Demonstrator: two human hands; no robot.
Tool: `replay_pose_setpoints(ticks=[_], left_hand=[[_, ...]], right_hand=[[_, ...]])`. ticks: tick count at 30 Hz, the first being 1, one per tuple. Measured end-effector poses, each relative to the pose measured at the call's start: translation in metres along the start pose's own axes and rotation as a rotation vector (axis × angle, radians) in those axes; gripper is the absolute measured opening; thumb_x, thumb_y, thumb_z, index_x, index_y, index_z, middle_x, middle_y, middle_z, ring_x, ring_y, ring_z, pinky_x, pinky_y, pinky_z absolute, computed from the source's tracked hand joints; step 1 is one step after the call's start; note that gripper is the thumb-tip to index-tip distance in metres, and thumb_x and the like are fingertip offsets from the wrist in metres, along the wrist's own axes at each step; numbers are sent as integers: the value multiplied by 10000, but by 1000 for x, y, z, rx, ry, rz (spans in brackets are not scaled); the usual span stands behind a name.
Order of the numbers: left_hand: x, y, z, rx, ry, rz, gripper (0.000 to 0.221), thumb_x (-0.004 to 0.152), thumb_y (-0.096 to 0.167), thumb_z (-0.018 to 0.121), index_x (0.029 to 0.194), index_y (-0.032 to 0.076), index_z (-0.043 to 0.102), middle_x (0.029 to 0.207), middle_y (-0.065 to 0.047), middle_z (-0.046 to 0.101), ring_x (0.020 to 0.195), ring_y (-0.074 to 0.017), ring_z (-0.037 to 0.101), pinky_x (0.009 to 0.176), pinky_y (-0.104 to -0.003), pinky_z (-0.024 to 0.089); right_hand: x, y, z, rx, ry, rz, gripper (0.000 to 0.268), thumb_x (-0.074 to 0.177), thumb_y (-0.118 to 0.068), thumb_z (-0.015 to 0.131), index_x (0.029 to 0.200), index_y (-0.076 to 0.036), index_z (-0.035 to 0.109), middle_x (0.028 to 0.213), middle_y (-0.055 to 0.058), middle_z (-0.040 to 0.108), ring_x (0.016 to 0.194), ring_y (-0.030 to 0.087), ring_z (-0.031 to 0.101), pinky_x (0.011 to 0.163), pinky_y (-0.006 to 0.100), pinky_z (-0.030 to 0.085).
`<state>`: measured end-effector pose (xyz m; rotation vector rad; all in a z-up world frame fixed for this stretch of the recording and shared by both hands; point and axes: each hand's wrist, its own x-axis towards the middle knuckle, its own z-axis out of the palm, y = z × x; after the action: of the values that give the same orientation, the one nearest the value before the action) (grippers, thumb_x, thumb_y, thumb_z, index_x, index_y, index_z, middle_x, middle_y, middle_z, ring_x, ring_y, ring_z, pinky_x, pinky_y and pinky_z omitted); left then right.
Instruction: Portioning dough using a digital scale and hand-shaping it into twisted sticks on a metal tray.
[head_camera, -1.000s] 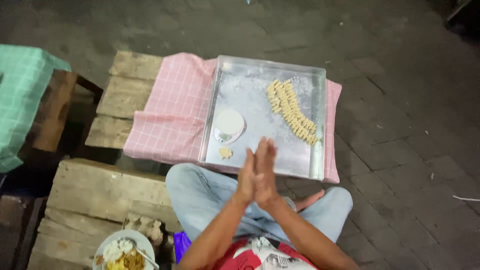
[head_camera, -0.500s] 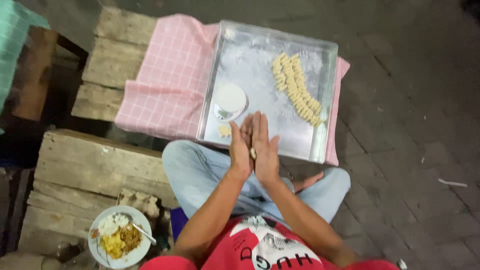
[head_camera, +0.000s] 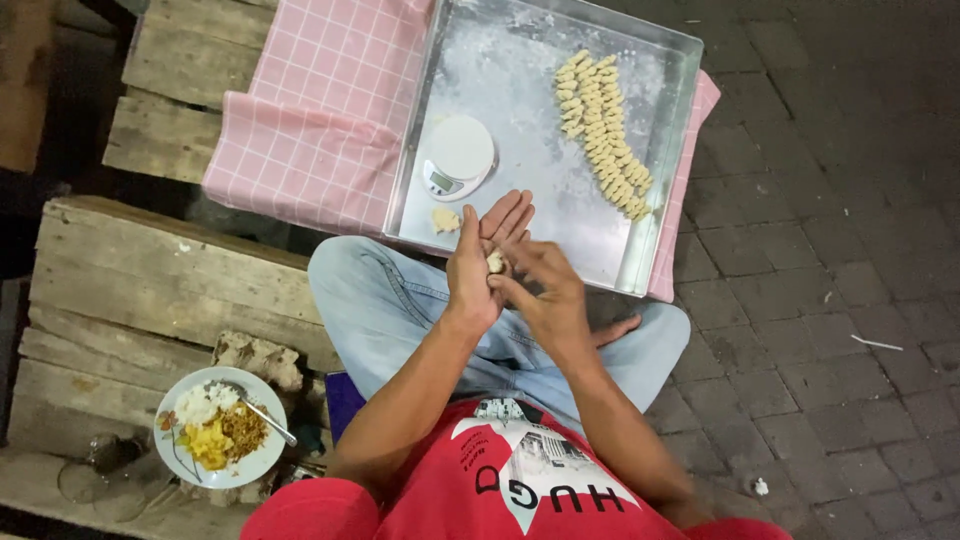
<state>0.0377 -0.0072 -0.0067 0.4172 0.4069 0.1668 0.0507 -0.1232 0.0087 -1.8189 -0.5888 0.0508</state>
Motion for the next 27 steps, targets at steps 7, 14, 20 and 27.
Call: replay_pose_setpoints(ticks=[7,14,20,27], left_hand=[[-22,9,7,363,-116,-1,711,1084,578,283,1594,91,373,1623,-126,421,1499,-360,381,1158,-477,401],[-43,-12,-11,724,86,227,298,950,214,769,1227,107,776,1071,-74,767,987,-113,689,892,-292,578],[-50,-2,-9,736,-13,362,210,963,137,761,1156,59,784,1039,-101,769,974,-122,670,890,-322,573],[-36,11,-39,649,-19,-57,205,950,169,767,1020,-21,792,818,-138,744,738,-169,692,687,-362,654]], right_hand=[[-4,31,-2,496,113,256,275,801,66,830,1049,138,734,948,210,728,727,250,735,580,350,647],[-10,51,-11,715,280,432,234,835,101,802,1029,140,676,919,222,736,771,283,770,656,384,681],[-7,34,-18,641,180,326,149,837,101,794,954,146,712,925,217,700,764,243,734,645,395,677],[-9,35,-19,538,20,329,273,714,127,855,964,141,745,791,221,682,612,239,703,532,383,655]])
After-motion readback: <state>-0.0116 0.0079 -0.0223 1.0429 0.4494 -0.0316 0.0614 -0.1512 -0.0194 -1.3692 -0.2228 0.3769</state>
